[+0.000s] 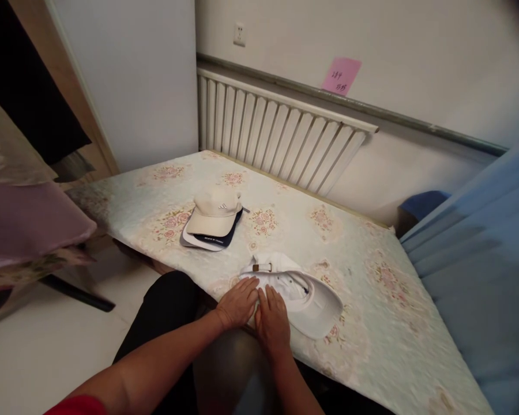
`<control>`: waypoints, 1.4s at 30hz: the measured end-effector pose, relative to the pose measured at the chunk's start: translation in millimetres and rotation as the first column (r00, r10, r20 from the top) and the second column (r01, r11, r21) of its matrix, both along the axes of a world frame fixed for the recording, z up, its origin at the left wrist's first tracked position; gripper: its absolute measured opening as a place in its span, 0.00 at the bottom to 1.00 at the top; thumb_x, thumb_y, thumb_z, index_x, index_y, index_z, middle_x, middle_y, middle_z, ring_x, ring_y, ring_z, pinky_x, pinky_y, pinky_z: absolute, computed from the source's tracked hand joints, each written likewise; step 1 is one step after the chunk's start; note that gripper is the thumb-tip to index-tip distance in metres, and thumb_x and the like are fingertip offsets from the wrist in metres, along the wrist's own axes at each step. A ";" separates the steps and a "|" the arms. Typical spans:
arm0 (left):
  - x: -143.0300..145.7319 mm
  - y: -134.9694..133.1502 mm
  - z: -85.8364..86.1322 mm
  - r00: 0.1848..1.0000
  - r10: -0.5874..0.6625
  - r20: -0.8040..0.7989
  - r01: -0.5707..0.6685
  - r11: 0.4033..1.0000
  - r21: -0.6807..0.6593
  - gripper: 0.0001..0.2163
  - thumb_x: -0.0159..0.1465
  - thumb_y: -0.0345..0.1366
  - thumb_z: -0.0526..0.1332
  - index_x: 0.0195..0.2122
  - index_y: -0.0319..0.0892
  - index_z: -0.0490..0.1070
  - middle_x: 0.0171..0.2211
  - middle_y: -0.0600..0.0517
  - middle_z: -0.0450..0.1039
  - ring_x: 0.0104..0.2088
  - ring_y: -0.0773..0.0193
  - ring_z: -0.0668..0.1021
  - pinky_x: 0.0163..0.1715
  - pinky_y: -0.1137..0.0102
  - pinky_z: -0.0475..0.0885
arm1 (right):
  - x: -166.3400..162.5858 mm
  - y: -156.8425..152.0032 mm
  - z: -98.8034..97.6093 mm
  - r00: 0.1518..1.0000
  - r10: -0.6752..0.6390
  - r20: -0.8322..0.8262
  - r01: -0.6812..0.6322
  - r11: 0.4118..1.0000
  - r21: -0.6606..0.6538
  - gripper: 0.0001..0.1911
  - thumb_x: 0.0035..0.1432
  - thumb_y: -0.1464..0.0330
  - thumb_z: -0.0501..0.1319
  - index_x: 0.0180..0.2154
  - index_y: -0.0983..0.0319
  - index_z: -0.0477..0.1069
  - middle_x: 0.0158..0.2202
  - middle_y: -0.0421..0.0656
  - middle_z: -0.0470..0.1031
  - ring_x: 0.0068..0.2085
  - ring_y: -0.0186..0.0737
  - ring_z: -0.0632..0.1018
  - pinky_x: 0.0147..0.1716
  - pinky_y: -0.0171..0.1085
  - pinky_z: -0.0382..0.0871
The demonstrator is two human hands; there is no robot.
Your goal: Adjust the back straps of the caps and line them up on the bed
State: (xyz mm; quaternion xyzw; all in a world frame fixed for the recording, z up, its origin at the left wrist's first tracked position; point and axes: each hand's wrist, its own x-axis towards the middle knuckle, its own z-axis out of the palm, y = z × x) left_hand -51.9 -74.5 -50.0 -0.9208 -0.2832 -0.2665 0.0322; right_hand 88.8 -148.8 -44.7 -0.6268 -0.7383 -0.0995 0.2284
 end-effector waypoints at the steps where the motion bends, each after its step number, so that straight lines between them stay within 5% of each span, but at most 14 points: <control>1: 0.1 0.0 0.0 1.000 0.000 0.000 0.000 1.000 -0.005 0.14 0.59 0.29 0.54 0.46 0.34 0.67 0.54 0.39 0.67 0.58 0.54 0.66 0.59 0.57 0.59 | -0.1 -0.2 -1.0 1.000 -0.005 -0.010 0.005 1.000 0.016 0.24 0.58 0.74 0.51 0.56 0.65 0.60 0.58 0.52 0.63 0.61 0.48 0.60 0.58 0.52 0.58; 21: -2.9 3.7 -4.4 0.999 -0.016 -0.044 0.015 0.999 -0.038 0.19 0.62 0.32 0.53 0.54 0.33 0.63 0.56 0.39 0.65 0.59 0.53 0.64 0.59 0.57 0.59 | -0.2 2.3 -3.7 0.999 -0.023 0.036 0.022 0.999 0.024 0.25 0.56 0.74 0.52 0.57 0.63 0.60 0.59 0.53 0.61 0.60 0.49 0.62 0.56 0.53 0.61; 42: -0.7 2.6 -4.1 0.999 0.019 0.029 -0.018 0.999 -0.033 0.17 0.59 0.29 0.53 0.50 0.33 0.66 0.54 0.39 0.67 0.56 0.54 0.68 0.57 0.57 0.63 | -0.6 1.1 -2.9 0.999 -0.018 0.045 0.017 1.000 0.023 0.26 0.55 0.75 0.52 0.57 0.64 0.60 0.59 0.53 0.62 0.61 0.48 0.61 0.57 0.52 0.60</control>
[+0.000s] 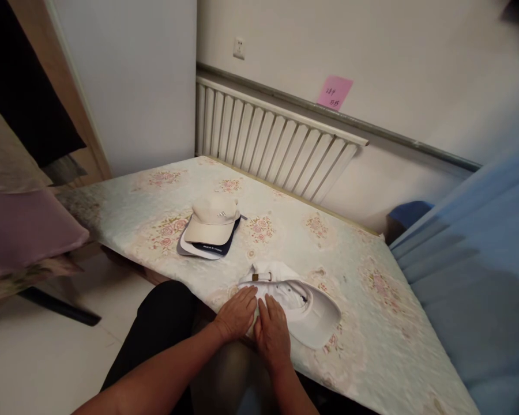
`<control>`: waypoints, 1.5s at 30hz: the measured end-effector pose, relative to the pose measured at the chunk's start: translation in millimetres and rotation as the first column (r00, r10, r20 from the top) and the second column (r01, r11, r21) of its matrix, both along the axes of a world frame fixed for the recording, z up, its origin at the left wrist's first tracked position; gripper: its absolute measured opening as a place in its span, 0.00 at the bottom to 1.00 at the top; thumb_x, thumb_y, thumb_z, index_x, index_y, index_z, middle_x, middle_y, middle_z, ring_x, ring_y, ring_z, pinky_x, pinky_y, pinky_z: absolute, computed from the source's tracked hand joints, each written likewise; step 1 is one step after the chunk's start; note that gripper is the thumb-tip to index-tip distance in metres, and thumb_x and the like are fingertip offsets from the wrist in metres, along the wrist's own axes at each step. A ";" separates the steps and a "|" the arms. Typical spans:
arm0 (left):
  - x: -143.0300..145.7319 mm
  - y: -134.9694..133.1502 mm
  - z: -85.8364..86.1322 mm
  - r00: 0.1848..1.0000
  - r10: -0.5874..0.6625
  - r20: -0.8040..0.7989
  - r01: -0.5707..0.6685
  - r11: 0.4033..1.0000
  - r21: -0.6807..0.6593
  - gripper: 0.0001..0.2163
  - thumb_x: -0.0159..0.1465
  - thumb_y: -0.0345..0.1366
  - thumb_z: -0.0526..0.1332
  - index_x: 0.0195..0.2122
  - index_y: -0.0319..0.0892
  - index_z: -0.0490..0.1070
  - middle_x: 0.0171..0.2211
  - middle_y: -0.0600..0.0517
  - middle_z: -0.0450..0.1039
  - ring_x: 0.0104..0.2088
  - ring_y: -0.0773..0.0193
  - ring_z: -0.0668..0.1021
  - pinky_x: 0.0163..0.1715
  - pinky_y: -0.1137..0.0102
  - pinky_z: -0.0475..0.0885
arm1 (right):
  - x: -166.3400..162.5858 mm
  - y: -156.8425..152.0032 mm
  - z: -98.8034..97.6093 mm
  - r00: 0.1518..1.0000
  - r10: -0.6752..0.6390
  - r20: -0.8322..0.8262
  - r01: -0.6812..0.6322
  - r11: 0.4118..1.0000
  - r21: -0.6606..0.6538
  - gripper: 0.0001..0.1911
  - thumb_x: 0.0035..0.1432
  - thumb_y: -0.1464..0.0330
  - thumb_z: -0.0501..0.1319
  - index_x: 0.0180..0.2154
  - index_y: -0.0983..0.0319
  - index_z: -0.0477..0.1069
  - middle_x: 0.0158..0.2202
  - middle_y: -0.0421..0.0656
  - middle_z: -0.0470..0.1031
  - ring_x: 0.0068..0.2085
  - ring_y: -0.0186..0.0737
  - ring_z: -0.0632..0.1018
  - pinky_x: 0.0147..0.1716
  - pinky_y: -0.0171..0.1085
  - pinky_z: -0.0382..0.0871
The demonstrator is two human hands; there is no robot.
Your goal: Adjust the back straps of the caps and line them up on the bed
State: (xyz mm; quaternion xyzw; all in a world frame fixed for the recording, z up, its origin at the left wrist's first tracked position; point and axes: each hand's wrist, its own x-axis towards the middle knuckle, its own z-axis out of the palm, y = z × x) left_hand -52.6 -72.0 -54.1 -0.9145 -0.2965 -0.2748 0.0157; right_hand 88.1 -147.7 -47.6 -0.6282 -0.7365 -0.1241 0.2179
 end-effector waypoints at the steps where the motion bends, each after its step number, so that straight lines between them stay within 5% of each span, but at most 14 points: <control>1: 0.2 0.1 -0.5 1.000 -0.002 -0.001 0.002 1.000 -0.002 0.17 0.59 0.29 0.53 0.50 0.33 0.66 0.54 0.39 0.67 0.57 0.54 0.67 0.57 0.57 0.62 | 0.1 0.1 -0.7 1.000 0.001 0.002 -0.001 1.000 0.004 0.26 0.55 0.75 0.52 0.56 0.64 0.61 0.59 0.53 0.62 0.61 0.48 0.60 0.57 0.52 0.60; 45: 1.0 2.8 -5.0 1.000 -0.012 0.014 0.011 0.999 0.037 0.19 0.59 0.28 0.53 0.52 0.31 0.65 0.54 0.39 0.68 0.56 0.52 0.68 0.57 0.57 0.62 | -1.7 0.0 4.3 1.000 -0.009 0.003 0.009 1.000 -0.020 0.28 0.55 0.75 0.52 0.59 0.63 0.58 0.60 0.52 0.61 0.61 0.50 0.61 0.57 0.53 0.60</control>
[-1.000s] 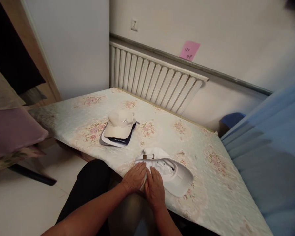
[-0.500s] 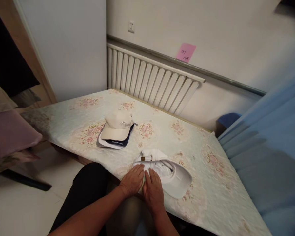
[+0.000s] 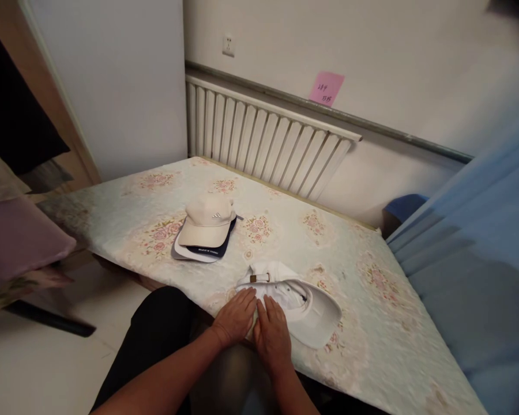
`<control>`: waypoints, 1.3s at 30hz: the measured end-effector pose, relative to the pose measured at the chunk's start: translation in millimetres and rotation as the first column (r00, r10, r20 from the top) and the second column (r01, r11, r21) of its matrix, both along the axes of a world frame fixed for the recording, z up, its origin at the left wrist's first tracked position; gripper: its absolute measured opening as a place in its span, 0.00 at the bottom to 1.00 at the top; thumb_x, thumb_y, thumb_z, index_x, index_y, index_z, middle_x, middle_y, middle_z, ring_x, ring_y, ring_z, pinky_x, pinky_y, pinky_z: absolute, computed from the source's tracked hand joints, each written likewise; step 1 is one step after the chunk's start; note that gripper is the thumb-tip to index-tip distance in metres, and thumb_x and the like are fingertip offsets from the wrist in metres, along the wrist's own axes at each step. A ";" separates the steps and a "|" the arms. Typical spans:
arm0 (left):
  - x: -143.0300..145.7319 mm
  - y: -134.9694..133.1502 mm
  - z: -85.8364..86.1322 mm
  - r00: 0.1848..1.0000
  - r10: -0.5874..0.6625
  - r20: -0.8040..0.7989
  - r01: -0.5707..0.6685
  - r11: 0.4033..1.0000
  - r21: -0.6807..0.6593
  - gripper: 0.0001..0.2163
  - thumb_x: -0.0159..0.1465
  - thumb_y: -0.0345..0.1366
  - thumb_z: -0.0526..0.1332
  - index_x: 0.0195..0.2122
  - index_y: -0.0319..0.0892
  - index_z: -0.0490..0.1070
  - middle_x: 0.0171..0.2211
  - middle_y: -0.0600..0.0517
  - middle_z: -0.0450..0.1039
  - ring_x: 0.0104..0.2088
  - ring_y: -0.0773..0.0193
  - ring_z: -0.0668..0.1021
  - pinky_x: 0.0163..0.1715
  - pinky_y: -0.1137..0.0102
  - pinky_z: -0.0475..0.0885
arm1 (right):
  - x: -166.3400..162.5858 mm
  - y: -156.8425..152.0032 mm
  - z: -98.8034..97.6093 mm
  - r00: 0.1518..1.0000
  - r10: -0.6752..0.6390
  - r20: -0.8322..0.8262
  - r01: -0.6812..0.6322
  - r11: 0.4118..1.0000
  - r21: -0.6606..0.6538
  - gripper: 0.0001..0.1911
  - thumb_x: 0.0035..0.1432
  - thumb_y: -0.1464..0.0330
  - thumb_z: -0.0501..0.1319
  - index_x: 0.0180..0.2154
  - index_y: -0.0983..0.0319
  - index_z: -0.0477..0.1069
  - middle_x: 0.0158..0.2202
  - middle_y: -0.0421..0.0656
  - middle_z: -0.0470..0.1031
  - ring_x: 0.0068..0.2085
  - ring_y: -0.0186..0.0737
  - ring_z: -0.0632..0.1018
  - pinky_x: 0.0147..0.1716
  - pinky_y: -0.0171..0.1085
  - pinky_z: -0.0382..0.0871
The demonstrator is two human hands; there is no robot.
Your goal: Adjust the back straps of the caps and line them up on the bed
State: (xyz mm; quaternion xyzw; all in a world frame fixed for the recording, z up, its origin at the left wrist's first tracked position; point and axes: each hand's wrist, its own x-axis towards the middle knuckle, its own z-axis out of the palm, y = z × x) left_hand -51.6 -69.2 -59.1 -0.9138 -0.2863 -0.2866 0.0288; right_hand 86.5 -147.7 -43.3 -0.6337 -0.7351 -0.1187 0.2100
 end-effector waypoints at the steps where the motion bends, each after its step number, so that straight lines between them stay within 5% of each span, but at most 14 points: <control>1: -0.1 -0.2 1.2 1.000 -0.001 -0.002 0.001 1.000 -0.001 0.19 0.59 0.28 0.52 0.51 0.32 0.66 0.53 0.39 0.68 0.56 0.52 0.68 0.56 0.57 0.63 | 0.1 0.0 -0.4 1.000 0.003 -0.002 -0.003 1.000 0.004 0.28 0.55 0.75 0.51 0.59 0.63 0.58 0.60 0.52 0.61 0.61 0.50 0.60 0.57 0.53 0.60; 39: -23.1 -9.6 1.5 1.000 -0.003 0.012 0.003 1.000 -0.012 0.23 0.58 0.25 0.50 0.57 0.37 0.61 0.57 0.43 0.65 0.60 0.57 0.63 0.57 0.58 0.62 | -2.8 -1.2 3.0 1.000 -0.012 0.014 0.012 1.000 0.006 0.28 0.54 0.76 0.51 0.58 0.65 0.58 0.59 0.52 0.61 0.62 0.50 0.59 0.58 0.53 0.58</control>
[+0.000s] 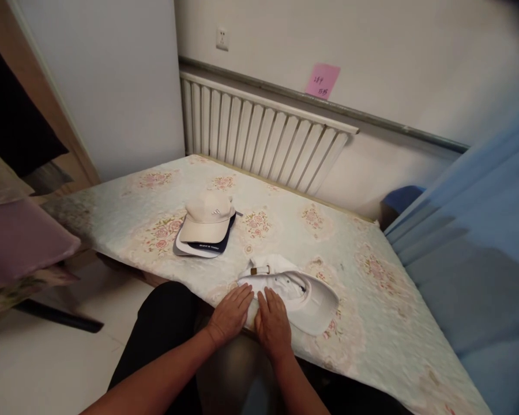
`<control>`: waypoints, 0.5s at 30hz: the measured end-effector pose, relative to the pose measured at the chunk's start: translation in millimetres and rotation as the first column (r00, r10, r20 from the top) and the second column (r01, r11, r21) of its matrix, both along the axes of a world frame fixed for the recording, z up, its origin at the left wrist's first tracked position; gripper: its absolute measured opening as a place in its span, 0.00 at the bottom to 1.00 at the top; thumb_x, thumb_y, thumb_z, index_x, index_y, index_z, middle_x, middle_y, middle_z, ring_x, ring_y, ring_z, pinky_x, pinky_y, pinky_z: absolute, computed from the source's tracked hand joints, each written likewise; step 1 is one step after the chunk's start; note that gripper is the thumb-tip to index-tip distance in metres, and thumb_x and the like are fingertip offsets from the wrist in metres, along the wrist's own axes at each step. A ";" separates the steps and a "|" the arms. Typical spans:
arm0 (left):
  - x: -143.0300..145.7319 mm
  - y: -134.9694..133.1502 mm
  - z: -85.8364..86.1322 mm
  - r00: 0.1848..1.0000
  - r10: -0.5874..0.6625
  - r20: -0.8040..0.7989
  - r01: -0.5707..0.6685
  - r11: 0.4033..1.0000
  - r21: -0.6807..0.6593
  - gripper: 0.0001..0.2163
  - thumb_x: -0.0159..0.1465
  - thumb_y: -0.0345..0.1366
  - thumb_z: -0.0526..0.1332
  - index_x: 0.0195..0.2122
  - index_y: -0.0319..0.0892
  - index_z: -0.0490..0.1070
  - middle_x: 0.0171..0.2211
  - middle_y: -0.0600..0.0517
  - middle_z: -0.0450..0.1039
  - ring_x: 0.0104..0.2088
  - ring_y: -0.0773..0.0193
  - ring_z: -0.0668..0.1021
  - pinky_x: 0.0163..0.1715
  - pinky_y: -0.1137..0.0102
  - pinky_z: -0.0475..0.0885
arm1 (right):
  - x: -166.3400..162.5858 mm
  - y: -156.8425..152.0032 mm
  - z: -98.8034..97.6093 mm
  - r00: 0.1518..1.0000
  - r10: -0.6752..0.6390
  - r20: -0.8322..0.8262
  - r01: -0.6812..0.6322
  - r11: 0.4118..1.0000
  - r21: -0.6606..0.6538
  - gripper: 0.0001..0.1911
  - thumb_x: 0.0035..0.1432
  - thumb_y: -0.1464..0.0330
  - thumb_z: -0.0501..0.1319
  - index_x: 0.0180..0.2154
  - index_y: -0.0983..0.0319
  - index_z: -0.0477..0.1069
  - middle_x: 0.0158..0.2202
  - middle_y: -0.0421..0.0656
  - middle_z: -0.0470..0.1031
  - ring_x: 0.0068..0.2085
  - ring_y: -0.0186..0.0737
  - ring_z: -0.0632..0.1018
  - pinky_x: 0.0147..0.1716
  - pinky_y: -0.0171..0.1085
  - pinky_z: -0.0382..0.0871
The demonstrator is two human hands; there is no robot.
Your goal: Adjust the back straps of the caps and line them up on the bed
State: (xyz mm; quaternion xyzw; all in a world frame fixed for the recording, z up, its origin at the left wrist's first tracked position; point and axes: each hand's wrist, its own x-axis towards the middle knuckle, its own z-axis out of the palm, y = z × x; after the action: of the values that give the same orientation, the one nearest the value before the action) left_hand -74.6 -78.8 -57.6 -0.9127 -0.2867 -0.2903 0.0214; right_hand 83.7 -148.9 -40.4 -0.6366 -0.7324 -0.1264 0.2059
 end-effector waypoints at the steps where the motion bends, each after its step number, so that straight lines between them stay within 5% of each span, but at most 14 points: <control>1: 0.3 -0.2 -0.5 1.000 0.003 0.005 -0.003 1.000 0.001 0.24 0.58 0.25 0.50 0.57 0.37 0.61 0.57 0.43 0.64 0.60 0.57 0.63 0.57 0.57 0.62 | -0.2 0.0 0.6 1.000 0.002 0.001 -0.002 1.000 0.000 0.28 0.54 0.76 0.51 0.58 0.65 0.58 0.59 0.52 0.61 0.62 0.50 0.59 0.58 0.53 0.58; 15: 3.7 -5.6 -0.6 0.998 0.060 -0.002 -0.060 0.998 -0.007 0.26 0.56 0.23 0.50 0.57 0.37 0.61 0.58 0.43 0.64 0.60 0.56 0.63 0.57 0.56 0.62 | -0.9 0.1 1.1 1.000 -0.009 0.013 0.009 1.000 0.001 0.28 0.53 0.76 0.52 0.58 0.65 0.59 0.58 0.53 0.62 0.62 0.49 0.59 0.58 0.52 0.58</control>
State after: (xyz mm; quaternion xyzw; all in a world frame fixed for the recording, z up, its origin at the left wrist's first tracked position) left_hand -70.9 -84.3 -58.3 -0.9041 -0.3148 -0.2877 0.0269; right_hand 82.7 -148.7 -39.2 -0.6390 -0.7307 -0.1320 0.2010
